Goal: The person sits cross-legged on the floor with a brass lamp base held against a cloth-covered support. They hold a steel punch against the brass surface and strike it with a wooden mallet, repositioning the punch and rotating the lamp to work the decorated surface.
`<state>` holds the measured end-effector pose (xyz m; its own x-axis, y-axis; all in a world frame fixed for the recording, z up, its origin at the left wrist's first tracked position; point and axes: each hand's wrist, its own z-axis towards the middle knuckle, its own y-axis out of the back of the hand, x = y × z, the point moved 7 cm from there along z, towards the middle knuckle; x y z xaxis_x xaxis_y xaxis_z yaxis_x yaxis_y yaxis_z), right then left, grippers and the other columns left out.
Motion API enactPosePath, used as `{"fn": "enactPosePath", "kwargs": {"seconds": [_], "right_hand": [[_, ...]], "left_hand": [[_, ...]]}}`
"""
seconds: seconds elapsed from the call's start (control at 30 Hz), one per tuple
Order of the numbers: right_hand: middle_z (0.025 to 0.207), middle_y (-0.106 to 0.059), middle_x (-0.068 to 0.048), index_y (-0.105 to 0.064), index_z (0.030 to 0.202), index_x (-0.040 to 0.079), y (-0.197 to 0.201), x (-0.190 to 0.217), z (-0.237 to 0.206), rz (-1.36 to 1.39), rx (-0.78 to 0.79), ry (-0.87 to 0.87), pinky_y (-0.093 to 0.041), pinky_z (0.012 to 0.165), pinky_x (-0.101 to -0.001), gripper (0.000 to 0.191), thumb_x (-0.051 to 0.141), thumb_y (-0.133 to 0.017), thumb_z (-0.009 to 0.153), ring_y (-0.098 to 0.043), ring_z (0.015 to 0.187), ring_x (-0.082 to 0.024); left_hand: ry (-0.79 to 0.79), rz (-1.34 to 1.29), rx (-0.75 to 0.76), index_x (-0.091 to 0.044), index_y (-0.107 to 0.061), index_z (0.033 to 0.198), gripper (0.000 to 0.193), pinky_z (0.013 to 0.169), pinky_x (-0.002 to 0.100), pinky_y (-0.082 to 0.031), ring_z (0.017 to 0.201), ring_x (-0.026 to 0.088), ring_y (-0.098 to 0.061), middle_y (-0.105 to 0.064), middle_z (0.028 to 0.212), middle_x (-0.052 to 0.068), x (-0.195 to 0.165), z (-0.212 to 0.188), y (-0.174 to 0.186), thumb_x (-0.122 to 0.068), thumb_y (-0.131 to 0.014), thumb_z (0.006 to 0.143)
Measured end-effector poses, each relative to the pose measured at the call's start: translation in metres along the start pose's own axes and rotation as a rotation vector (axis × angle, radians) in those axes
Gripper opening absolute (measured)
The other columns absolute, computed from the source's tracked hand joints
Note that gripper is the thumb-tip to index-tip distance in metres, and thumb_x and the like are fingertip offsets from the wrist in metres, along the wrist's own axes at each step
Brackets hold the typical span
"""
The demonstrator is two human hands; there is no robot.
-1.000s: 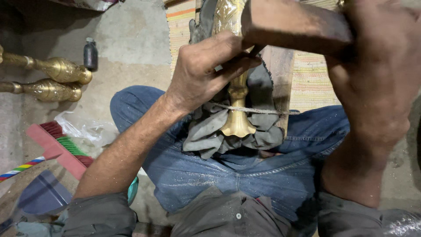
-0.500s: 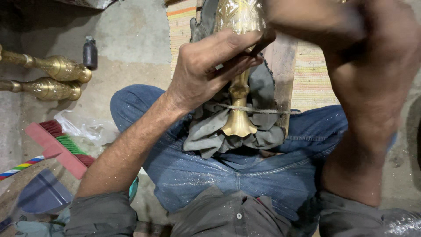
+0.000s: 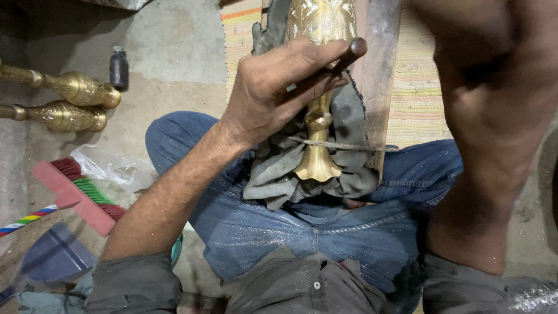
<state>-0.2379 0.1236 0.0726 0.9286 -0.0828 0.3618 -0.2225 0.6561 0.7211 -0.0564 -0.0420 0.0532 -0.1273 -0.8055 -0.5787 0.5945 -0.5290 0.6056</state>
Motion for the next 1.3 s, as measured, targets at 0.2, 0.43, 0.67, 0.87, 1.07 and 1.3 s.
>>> {"fn": "enactPosePath", "kwargs": {"seconds": [0.2,0.43,0.67,0.87,1.07,1.3], "right_hand": [[0.107,-0.067,-0.009,-0.057,0.126,0.007,0.002,0.007,0.011,0.120,0.049,-0.176,-0.054,0.084,-0.0349,0.030,0.008,-0.075,0.102,-0.070,0.097,-0.025],[0.104,-0.066,-0.012,-0.060,0.121,0.003,0.005,0.030,0.017,-0.387,0.154,0.159,-0.053,0.084,-0.0389,0.035,0.004,-0.083,0.095,-0.067,0.092,-0.029],[0.120,-0.061,-0.016,-0.049,0.142,-0.004,0.003,0.009,0.003,0.133,-0.001,0.063,-0.052,0.093,-0.0338,0.041,-0.004,-0.065,0.105,-0.065,0.108,-0.027],[0.111,-0.065,-0.016,-0.054,0.128,-0.002,0.007,0.023,0.007,-0.309,0.002,0.266,-0.053,0.088,-0.0358,0.033,-0.007,-0.070,0.100,-0.063,0.095,-0.028],[0.101,-0.066,-0.012,-0.060,0.114,0.002,0.004,0.031,0.021,-0.347,0.103,0.230,-0.052,0.081,-0.0361,0.025,0.000,-0.077,0.096,-0.066,0.089,-0.026],[0.099,-0.064,-0.013,-0.058,0.122,0.001,0.001,0.019,0.015,-0.154,0.009,0.163,-0.051,0.078,-0.0351,0.028,-0.002,-0.072,0.098,-0.066,0.088,-0.024]], "left_hand": [[-0.105,-0.100,-0.036,-0.016,-0.060,0.141,0.033,0.084,0.022,-0.067,0.092,0.010,-0.075,-0.075,0.113,0.000,-0.005,0.000,0.003,-0.021,-0.073,0.110],[-0.045,-0.024,-0.002,-0.018,-0.063,0.139,0.035,0.074,0.021,-0.064,0.082,0.007,-0.072,-0.074,0.103,-0.002,-0.002,0.001,0.002,-0.021,-0.079,0.108],[-0.074,-0.018,-0.013,-0.019,-0.063,0.136,0.032,0.079,0.022,-0.066,0.091,0.010,-0.074,-0.074,0.110,-0.001,-0.007,0.002,0.004,-0.022,-0.078,0.107],[-0.075,0.030,-0.013,-0.015,-0.063,0.135,0.033,0.081,0.026,-0.065,0.091,0.013,-0.075,-0.074,0.110,0.001,-0.011,0.003,0.005,-0.022,-0.078,0.106],[-0.050,0.003,-0.018,-0.018,-0.062,0.138,0.033,0.080,0.024,-0.066,0.090,0.011,-0.076,-0.075,0.107,-0.001,-0.007,0.001,0.003,-0.022,-0.077,0.109],[-0.036,-0.182,-0.113,-0.016,-0.063,0.138,0.033,0.079,0.025,-0.068,0.091,0.010,-0.076,-0.075,0.111,0.002,0.001,-0.001,0.010,-0.020,-0.074,0.107]]}}
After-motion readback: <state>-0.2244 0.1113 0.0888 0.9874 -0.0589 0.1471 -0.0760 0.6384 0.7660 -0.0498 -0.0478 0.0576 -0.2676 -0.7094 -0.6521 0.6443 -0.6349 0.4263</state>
